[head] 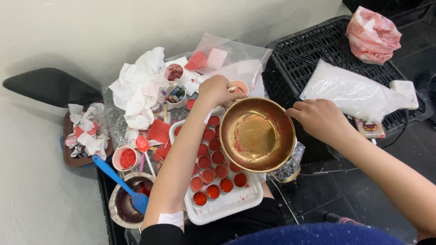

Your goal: Preparing, mixing, and stirring ingredients for small lip balms or candles in a production workshop.

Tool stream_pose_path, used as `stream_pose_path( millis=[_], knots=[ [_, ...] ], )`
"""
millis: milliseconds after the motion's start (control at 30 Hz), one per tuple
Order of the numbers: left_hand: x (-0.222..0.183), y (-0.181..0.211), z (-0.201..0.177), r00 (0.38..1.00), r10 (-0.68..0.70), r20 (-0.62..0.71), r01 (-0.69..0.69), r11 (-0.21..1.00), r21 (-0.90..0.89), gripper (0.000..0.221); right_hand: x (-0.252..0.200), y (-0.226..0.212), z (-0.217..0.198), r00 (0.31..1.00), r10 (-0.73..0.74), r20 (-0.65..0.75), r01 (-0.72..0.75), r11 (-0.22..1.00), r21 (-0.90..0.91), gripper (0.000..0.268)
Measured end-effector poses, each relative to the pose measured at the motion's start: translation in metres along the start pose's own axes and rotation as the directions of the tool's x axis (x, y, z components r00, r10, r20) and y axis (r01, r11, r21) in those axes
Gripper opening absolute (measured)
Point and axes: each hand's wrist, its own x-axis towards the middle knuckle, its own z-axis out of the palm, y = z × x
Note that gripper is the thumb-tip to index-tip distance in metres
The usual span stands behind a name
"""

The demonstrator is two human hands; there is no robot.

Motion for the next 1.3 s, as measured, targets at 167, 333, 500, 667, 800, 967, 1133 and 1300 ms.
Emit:
stream_pose_path(
  millis=[167, 333, 500, 667, 800, 967, 1133, 1300],
  knots=[
    [0.023, -0.01, 0.033, 0.993, 0.114, 0.025, -0.086, 0.861, -0.501, 0.03, -0.004, 0.009, 0.005, 0.999, 0.0, 0.052, 0.0, 1.0, -0.003, 0.032],
    [0.016, 0.027, -0.007, 1.0, 0.018, -0.006, -0.019, 0.982, -0.186, 0.025, -0.006, 0.012, 0.006, 0.998, 0.048, 0.037, -0.05, 0.998, 0.05, 0.029],
    [0.013, 0.054, -0.032, 0.997, -0.004, 0.071, 0.018, 0.979, -0.205, 0.023, -0.003, 0.015, 0.014, 1.0, 0.026, -0.005, -0.025, 0.99, 0.14, 0.024],
    [0.048, 0.054, -0.004, 0.99, 0.107, -0.093, -0.117, 0.988, -0.104, 0.022, -0.003, 0.021, 0.023, 0.997, 0.043, -0.056, -0.032, 0.982, 0.186, 0.022],
    [0.058, 0.067, -0.005, 0.982, 0.14, -0.13, -0.148, 0.987, -0.057, 0.023, -0.005, 0.018, 0.026, 0.995, 0.097, 0.006, -0.097, 0.985, 0.14, 0.025],
    [0.051, 0.079, -0.006, 0.959, 0.177, -0.222, -0.195, 0.979, -0.062, 0.026, -0.013, 0.015, 0.042, 0.99, 0.136, 0.018, -0.138, 0.982, 0.132, 0.027],
    [0.044, 0.08, -0.013, 0.956, 0.19, -0.223, -0.192, 0.981, 0.015, 0.034, -0.016, 0.01, 0.041, 0.987, 0.156, 0.024, -0.158, 0.97, 0.183, 0.031],
    [0.05, 0.083, -0.004, 0.932, 0.227, -0.284, -0.217, 0.974, 0.068, 0.04, -0.018, 0.009, 0.042, 0.971, 0.191, 0.143, -0.219, 0.951, 0.219, 0.033]
  ],
)
